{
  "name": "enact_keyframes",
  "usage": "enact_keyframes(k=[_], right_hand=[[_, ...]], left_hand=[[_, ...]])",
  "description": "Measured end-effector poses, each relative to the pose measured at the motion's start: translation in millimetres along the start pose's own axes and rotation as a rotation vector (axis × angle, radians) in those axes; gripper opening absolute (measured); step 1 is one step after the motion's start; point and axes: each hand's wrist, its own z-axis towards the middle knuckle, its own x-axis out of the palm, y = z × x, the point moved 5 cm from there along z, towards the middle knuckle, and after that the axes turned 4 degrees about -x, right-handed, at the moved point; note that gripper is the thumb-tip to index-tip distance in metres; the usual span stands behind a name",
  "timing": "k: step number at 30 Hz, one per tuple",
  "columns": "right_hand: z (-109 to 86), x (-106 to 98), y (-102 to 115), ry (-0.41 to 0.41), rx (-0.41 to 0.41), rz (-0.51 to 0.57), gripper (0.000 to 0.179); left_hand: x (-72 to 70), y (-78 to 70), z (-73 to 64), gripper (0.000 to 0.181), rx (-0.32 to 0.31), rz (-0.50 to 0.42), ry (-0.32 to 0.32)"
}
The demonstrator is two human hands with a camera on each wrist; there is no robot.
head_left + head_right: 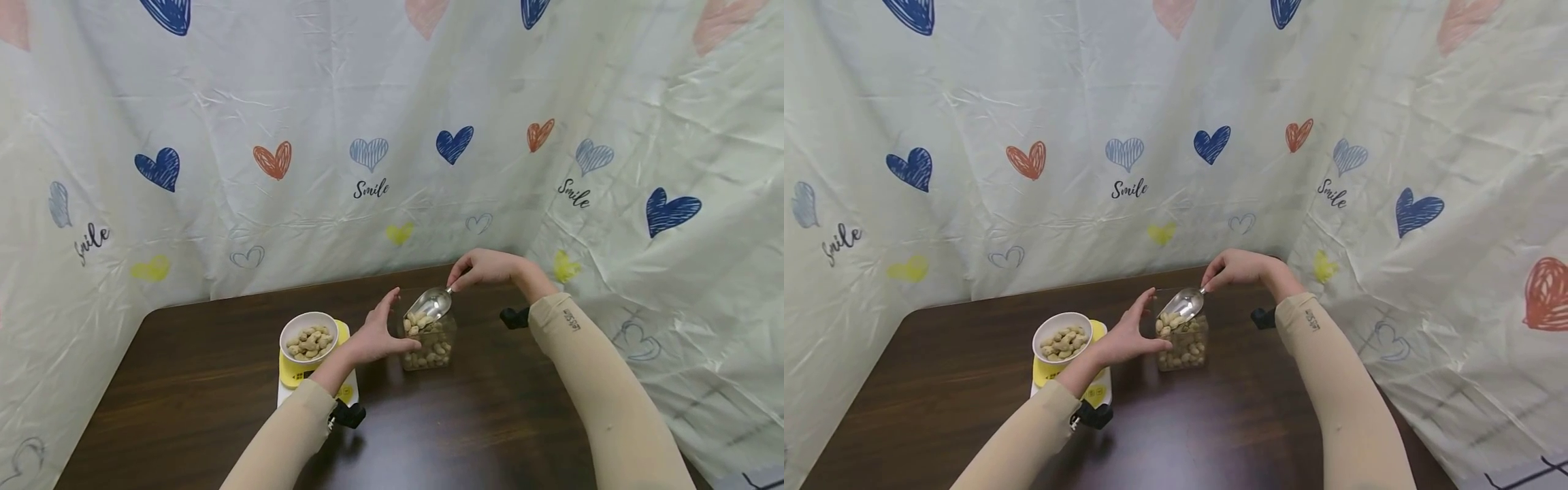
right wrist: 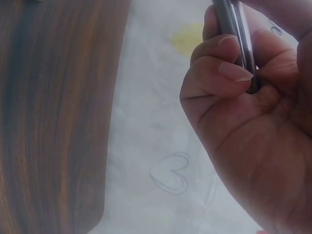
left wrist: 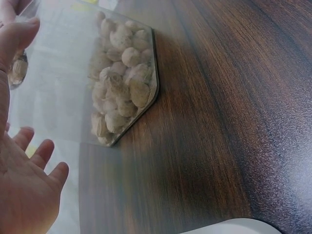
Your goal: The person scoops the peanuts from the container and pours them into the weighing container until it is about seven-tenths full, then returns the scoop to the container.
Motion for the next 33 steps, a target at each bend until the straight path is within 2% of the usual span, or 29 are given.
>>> enact_keyframes(k=[13, 21, 26, 33], right_hand=[[0.4, 9, -3, 0.036, 0.013, -0.007, 0.023], [-4.6, 4, -3, -0.017, 0.005, -0.031, 0.022], [-11.1, 6, 1, -0.031, -0.011, -0.054, 0.023], [-18.9, 9, 3, -0.093, -0.044, -0.066, 0.021]], left_hand=[[1.6, -3.3, -1.2, 0.116, 0.002, 0.002, -0.001], [1.0, -1.1, 0.6, 0.118, -0.002, 0.0, -0.005], [0.0, -2.4, 0.2, 0.118, 0.005, 0.005, -0.008], [-0.3, -3.7, 0.2, 0.118, -0.001, 0.009, -0.014]])
